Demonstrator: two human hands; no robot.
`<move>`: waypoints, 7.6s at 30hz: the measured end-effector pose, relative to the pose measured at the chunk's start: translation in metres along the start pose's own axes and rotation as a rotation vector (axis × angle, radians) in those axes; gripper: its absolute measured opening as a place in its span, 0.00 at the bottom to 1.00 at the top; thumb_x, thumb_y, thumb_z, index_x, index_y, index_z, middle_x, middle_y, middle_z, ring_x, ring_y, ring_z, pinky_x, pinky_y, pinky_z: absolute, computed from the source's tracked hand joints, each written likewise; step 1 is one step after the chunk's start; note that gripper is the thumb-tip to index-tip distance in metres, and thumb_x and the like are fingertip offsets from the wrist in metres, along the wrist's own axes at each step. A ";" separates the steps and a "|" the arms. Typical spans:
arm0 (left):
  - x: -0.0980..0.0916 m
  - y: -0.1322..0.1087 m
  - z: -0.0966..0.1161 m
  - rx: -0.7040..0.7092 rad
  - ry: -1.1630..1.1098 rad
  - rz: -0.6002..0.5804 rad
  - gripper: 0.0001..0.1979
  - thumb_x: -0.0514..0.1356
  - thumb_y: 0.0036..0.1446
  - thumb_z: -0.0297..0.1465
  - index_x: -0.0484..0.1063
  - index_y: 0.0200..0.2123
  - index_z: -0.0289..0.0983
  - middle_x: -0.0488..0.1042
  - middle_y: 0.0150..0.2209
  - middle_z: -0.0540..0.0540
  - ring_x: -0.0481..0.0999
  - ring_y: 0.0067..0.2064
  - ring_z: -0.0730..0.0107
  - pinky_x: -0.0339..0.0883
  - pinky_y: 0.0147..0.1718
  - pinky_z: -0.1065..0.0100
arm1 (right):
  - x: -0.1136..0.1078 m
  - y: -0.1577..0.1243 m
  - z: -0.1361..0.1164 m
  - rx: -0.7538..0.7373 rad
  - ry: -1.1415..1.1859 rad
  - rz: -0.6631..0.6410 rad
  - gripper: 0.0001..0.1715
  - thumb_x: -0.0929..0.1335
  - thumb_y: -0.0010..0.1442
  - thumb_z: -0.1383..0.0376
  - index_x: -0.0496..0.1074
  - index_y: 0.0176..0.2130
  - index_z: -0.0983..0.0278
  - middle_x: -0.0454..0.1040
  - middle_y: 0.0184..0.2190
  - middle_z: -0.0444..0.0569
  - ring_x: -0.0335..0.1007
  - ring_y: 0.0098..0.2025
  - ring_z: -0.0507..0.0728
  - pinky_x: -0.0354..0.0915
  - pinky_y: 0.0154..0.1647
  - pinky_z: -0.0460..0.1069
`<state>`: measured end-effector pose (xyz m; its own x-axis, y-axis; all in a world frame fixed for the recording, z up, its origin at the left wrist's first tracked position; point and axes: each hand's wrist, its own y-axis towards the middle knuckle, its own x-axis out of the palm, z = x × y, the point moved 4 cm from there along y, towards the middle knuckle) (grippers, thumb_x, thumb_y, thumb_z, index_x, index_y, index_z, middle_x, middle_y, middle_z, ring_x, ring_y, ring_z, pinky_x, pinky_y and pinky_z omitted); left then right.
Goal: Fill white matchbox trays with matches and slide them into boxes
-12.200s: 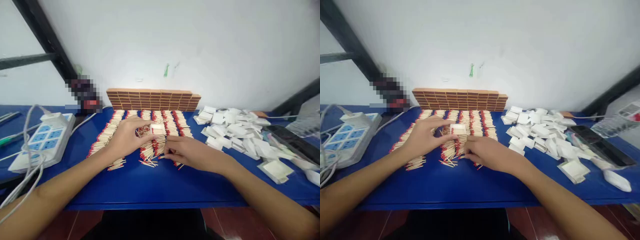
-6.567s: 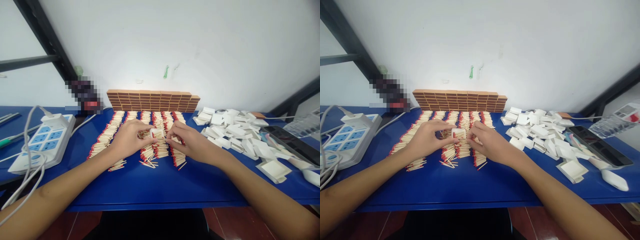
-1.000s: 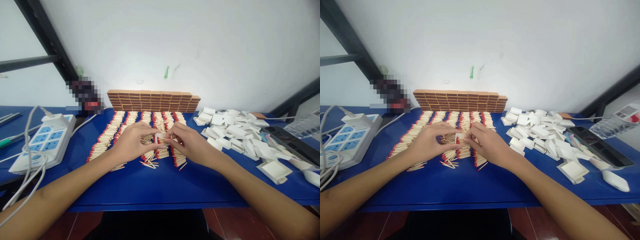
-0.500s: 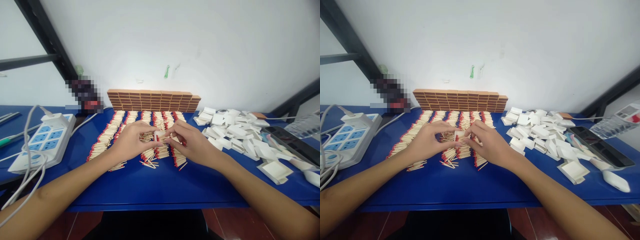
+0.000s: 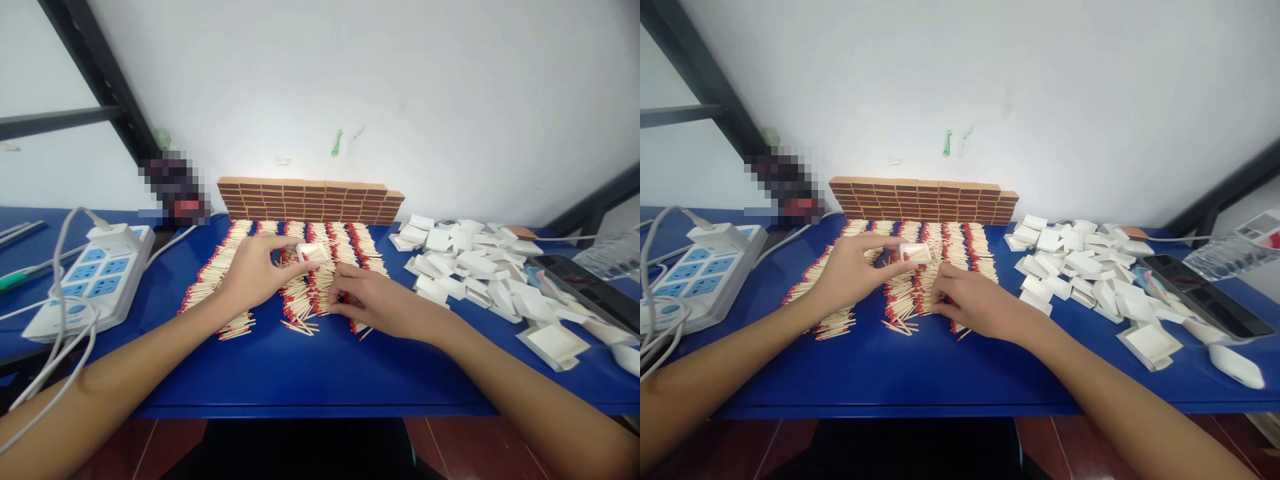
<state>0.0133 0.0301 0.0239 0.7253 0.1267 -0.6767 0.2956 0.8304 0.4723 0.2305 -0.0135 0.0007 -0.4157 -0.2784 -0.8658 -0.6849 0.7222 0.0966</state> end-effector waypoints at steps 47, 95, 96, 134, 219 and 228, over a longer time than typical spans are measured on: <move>0.010 -0.012 0.026 0.288 -0.072 -0.167 0.19 0.78 0.53 0.40 0.85 0.48 0.45 0.85 0.41 0.46 0.81 0.44 0.59 0.73 0.46 0.59 | -0.022 -0.002 -0.008 -0.046 -0.116 0.352 0.08 0.67 0.76 0.60 0.75 0.45 0.61 0.69 0.41 0.50 0.67 0.37 0.56 0.66 0.40 0.52; 0.003 -0.004 0.008 0.133 0.044 -0.033 0.21 0.75 0.56 0.47 0.86 0.48 0.43 0.87 0.43 0.45 0.84 0.44 0.55 0.75 0.46 0.58 | -0.002 -0.001 -0.009 -0.012 0.011 -0.099 0.06 0.69 0.71 0.68 0.74 0.39 0.62 0.74 0.40 0.48 0.71 0.37 0.54 0.64 0.36 0.49; 0.004 -0.004 0.009 0.133 0.041 -0.036 0.21 0.75 0.55 0.47 0.86 0.48 0.42 0.87 0.43 0.44 0.84 0.44 0.55 0.75 0.46 0.58 | -0.003 -0.002 -0.009 -0.006 0.007 -0.108 0.06 0.69 0.71 0.69 0.74 0.38 0.62 0.74 0.40 0.48 0.71 0.37 0.54 0.64 0.36 0.49; 0.003 -0.004 0.004 0.116 -0.026 0.009 0.23 0.74 0.56 0.50 0.86 0.48 0.42 0.87 0.44 0.44 0.84 0.44 0.57 0.75 0.46 0.59 | -0.008 -0.001 -0.007 -0.052 -0.059 0.071 0.04 0.72 0.70 0.64 0.79 0.42 0.62 0.73 0.36 0.46 0.70 0.33 0.53 0.64 0.35 0.49; 0.005 -0.004 0.004 0.129 0.134 -0.025 0.22 0.74 0.56 0.47 0.86 0.49 0.41 0.86 0.42 0.43 0.83 0.44 0.54 0.75 0.46 0.57 | -0.009 0.000 0.000 -0.003 -0.079 0.063 0.06 0.69 0.74 0.64 0.74 0.41 0.62 0.75 0.39 0.49 0.70 0.37 0.55 0.64 0.37 0.50; 0.006 -0.003 0.005 0.140 0.154 -0.048 0.22 0.74 0.56 0.48 0.86 0.49 0.42 0.86 0.41 0.44 0.83 0.43 0.55 0.73 0.45 0.59 | -0.007 0.000 -0.004 -0.002 -0.077 0.079 0.08 0.68 0.74 0.63 0.73 0.40 0.62 0.73 0.38 0.48 0.69 0.35 0.54 0.63 0.35 0.49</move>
<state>0.0196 0.0257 0.0210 0.6082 0.1794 -0.7733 0.4186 0.7552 0.5044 0.2310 -0.0137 0.0092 -0.4215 -0.1706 -0.8906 -0.6530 0.7386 0.1676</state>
